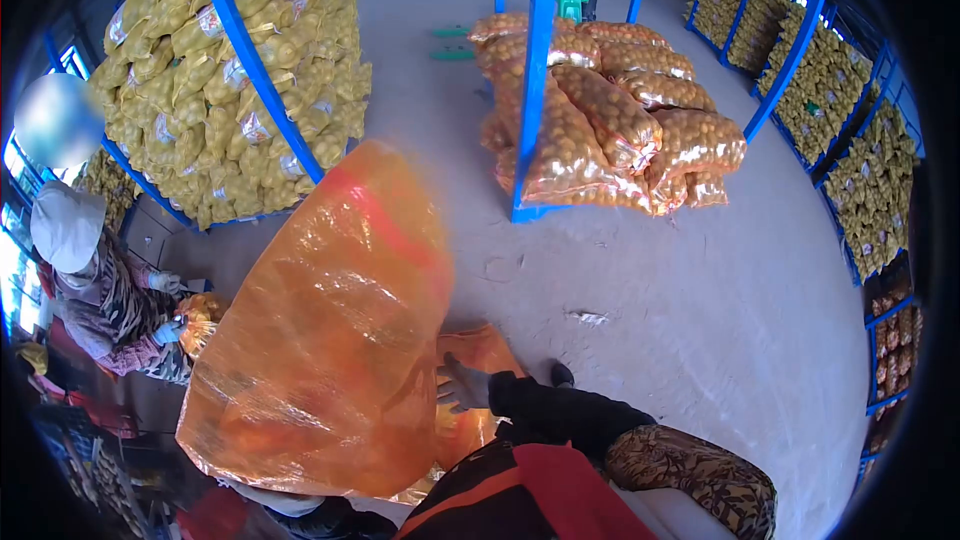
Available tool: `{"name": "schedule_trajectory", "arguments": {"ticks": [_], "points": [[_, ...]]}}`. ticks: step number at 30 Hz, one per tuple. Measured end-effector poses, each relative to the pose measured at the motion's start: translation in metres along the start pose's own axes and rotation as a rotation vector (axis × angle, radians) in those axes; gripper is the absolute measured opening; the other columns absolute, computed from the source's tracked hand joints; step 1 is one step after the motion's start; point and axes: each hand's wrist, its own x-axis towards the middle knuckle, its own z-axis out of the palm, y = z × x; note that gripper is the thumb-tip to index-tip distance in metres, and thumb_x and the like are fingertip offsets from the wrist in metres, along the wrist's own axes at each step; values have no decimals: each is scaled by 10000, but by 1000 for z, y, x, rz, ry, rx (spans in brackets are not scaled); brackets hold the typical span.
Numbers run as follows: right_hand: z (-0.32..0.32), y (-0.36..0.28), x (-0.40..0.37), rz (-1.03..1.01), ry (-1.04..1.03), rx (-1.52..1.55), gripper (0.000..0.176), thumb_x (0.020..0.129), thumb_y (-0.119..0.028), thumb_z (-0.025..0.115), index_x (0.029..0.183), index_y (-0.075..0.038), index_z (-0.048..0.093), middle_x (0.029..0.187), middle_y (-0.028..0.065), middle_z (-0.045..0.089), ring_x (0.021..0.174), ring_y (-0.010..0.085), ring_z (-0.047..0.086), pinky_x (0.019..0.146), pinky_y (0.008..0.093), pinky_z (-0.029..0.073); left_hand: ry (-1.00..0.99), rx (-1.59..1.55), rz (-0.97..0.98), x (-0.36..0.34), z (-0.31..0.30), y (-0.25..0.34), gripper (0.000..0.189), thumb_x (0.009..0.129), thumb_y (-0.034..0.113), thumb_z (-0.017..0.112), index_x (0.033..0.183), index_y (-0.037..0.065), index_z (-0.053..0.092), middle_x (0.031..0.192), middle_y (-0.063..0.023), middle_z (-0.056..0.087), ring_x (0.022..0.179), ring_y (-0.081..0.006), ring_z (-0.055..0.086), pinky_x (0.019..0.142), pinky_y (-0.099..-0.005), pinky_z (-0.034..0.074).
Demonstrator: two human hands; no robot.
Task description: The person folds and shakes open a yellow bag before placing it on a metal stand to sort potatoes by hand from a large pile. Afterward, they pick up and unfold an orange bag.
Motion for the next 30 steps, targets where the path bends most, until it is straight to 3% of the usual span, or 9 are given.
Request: {"name": "schedule_trajectory", "arguments": {"ticks": [2,6,8,11,17,22,24,28,30], "points": [[31,-23,-8,-146,-307,287,808,850,-705,365,1407,-121,324,1417,124,394,1325,304,316,1072,519,233,-43,54,28,-2,2,-7,760,901,485,493,1418,-4,228,1397,-206,346,1233,-303,416,1010,-442,360],[46,-90,-32,-635,-307,249,734,883,-610,426,1368,-61,379,1384,121,433,1217,322,448,995,493,378,-92,76,-51,-8,-8,-18,818,884,499,520,1421,-24,192,1422,-229,301,1257,-319,399,1012,-450,362],[81,-133,-117,-655,-689,381,719,882,-607,432,1344,-57,397,1402,72,410,1210,244,448,1032,423,357,-59,68,12,-20,-23,-37,808,902,476,504,1429,-31,160,1443,-244,264,1271,-317,398,1011,-450,377],[69,-155,-157,-928,-452,202,614,870,-506,548,1280,-56,473,1307,84,502,1130,224,521,972,425,420,-67,9,-12,-33,-26,-49,817,893,477,522,1431,-20,160,1440,-234,266,1272,-318,395,1014,-455,373],[13,-89,-78,-550,-315,205,606,860,-488,578,1274,-58,478,1225,90,551,1086,229,550,955,449,431,-154,-163,-285,-55,4,-53,760,847,459,594,1376,-9,314,1354,-193,406,1212,-311,447,1005,-442,369],[-30,-85,-95,-586,-230,278,600,852,-473,603,1270,-60,482,1157,96,592,1050,233,574,940,469,439,-307,124,-281,-116,-5,-140,572,882,421,562,1273,12,482,1274,-175,510,1192,-316,470,1010,-447,371],[-51,-96,-119,-647,-174,261,577,847,-447,621,1255,-59,493,1113,87,606,1022,230,585,928,461,448,55,-1469,-1039,-130,1,-154,469,917,395,521,1221,37,541,1243,-153,547,1186,-328,476,1031,-471,347],[-38,-110,-179,-761,-117,188,428,856,-328,651,1165,-48,558,1005,52,631,943,200,607,878,390,478,65,-1430,-1272,-158,12,-147,532,897,478,526,1244,76,501,1244,-103,536,1209,-288,454,1058,-503,313],[-30,-111,-188,-802,-143,154,344,872,-277,642,1118,-41,592,988,46,639,927,185,612,856,357,487,53,-1193,-1788,-179,20,-157,669,843,578,542,1342,151,419,1308,-109,458,1272,-274,373,1051,-554,288]]}}
